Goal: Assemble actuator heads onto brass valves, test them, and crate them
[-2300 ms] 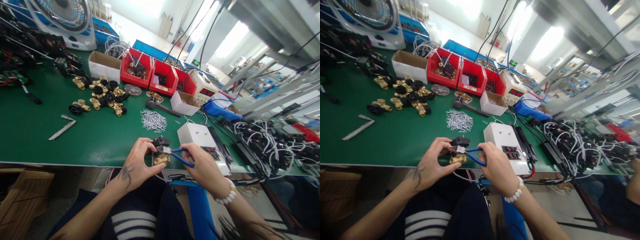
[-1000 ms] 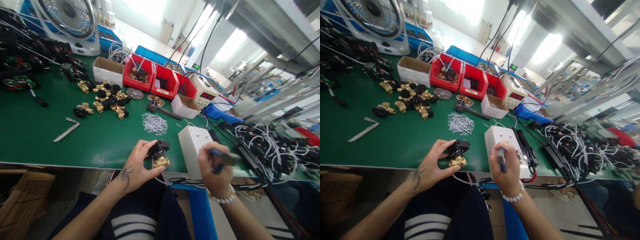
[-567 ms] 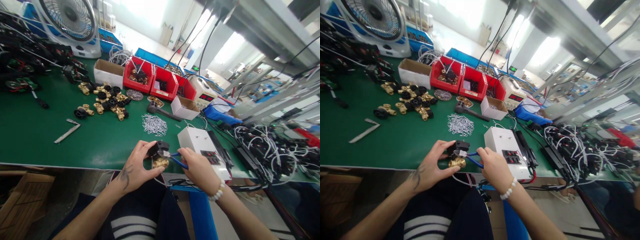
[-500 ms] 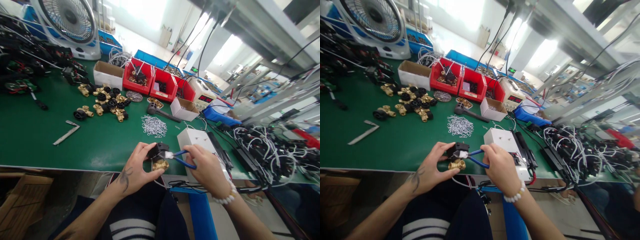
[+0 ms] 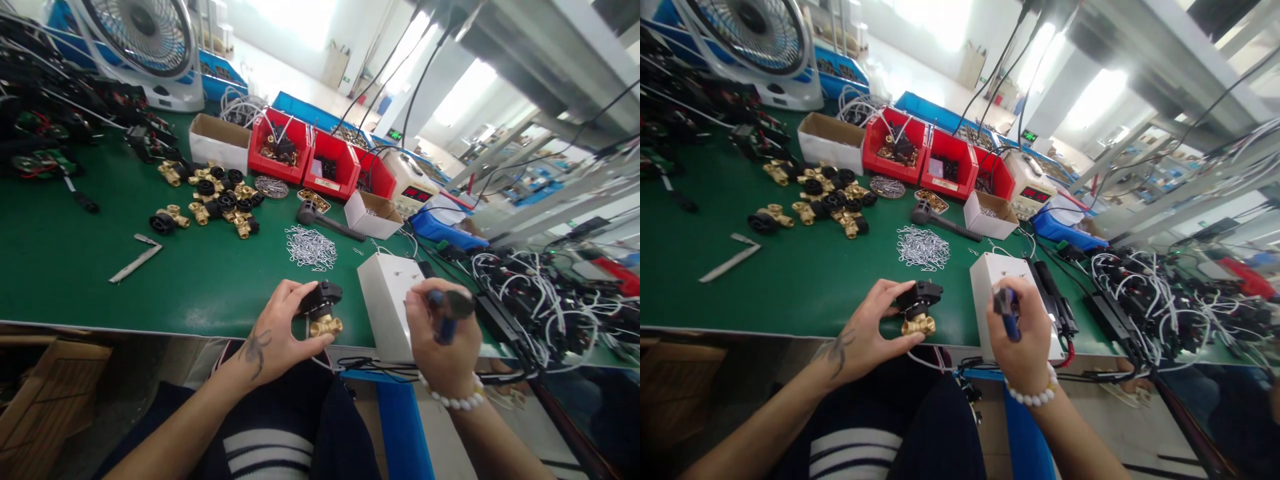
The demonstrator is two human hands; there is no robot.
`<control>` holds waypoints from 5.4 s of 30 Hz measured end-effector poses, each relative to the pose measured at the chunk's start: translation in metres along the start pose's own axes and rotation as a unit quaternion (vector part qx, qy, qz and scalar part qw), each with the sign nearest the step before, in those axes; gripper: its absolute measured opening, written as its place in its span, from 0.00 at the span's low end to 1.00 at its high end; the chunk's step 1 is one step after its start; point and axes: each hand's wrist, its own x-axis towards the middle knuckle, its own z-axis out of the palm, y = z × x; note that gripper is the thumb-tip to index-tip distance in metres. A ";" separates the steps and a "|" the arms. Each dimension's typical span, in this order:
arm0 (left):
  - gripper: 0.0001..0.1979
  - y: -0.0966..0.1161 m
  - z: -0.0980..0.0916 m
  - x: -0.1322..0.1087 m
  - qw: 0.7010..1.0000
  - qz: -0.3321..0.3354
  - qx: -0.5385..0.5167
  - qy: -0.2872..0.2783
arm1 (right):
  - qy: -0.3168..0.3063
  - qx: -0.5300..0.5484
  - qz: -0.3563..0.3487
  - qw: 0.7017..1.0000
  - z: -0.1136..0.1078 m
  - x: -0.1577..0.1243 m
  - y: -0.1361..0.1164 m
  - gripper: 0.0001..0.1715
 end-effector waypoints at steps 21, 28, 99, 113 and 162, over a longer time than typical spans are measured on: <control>0.32 0.003 0.000 0.002 1.000 0.004 0.026 -0.002 | -0.079 -0.042 -0.034 0.995 -0.006 -0.004 -0.004 0.10; 0.32 0.003 0.002 0.002 0.999 0.018 0.035 -0.007 | -0.088 -0.043 -0.031 0.995 -0.008 0.000 -0.005 0.10; 0.17 0.004 0.009 -0.006 0.993 0.018 0.041 0.113 | -0.133 -0.029 0.043 0.990 -0.009 -0.001 -0.002 0.09; 0.18 0.001 0.009 -0.007 0.992 0.028 0.044 0.117 | -0.221 -0.066 0.027 0.973 -0.005 -0.002 -0.005 0.10; 0.18 0.000 0.008 -0.008 0.993 0.022 0.044 0.109 | -0.125 -0.026 0.027 0.992 -0.004 0.002 -0.005 0.06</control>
